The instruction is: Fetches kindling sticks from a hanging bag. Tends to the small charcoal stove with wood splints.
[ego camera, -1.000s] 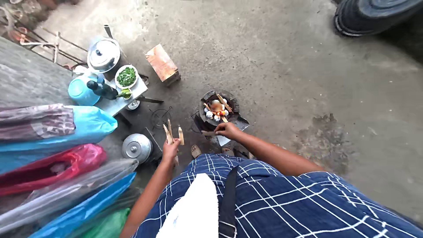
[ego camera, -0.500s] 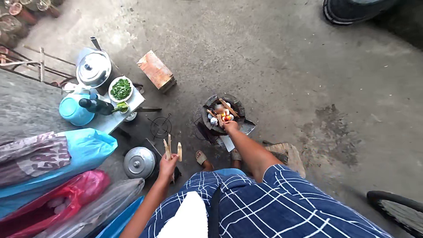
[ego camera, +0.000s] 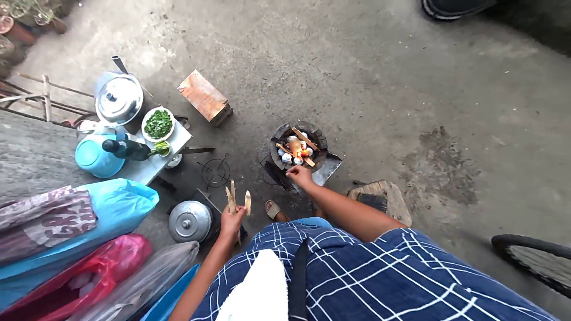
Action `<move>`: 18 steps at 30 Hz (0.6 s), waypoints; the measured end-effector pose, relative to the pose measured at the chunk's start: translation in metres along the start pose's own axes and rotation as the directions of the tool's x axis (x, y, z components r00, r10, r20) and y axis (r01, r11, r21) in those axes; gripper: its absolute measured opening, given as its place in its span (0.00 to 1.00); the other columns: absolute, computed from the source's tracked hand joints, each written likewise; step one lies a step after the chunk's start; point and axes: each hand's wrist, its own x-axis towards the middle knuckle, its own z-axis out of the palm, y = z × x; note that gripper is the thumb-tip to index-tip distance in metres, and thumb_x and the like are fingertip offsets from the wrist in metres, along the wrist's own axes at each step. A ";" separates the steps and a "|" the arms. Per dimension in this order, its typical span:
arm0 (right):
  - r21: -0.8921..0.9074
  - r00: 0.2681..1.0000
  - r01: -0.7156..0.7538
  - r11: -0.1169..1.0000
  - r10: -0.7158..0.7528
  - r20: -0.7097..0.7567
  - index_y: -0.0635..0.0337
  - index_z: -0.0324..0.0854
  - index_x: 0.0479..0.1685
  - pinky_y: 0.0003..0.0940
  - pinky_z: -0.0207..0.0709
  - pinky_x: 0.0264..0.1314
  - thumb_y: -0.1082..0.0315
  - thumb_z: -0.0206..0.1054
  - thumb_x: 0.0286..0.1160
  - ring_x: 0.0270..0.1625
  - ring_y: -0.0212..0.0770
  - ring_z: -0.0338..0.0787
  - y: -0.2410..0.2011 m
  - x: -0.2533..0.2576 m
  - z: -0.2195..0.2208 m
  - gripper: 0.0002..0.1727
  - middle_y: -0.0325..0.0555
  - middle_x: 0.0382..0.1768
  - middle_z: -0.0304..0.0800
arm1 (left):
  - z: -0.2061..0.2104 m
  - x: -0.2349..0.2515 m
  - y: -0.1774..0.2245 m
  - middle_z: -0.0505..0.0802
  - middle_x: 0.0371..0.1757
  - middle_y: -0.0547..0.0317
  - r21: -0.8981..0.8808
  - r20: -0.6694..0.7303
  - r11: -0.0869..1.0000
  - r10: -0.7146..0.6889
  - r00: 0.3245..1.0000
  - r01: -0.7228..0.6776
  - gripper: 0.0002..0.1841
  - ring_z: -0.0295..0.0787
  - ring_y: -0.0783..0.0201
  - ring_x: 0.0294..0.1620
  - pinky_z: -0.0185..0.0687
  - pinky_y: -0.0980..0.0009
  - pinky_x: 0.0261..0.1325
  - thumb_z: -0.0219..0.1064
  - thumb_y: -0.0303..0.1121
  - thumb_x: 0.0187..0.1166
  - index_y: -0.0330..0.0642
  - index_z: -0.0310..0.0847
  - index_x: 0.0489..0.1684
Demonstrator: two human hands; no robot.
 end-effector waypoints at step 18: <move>-0.106 0.899 0.085 0.991 -0.030 0.437 0.73 0.83 0.60 0.39 0.80 0.58 0.70 0.63 0.89 0.49 0.42 0.85 -0.045 -0.078 -0.065 0.14 0.59 0.53 0.87 | 0.054 -0.003 0.054 0.85 0.34 0.59 0.303 0.365 0.897 0.204 0.909 -0.323 0.13 0.78 0.72 0.33 0.76 0.73 0.42 0.74 0.32 0.77 0.30 0.78 0.45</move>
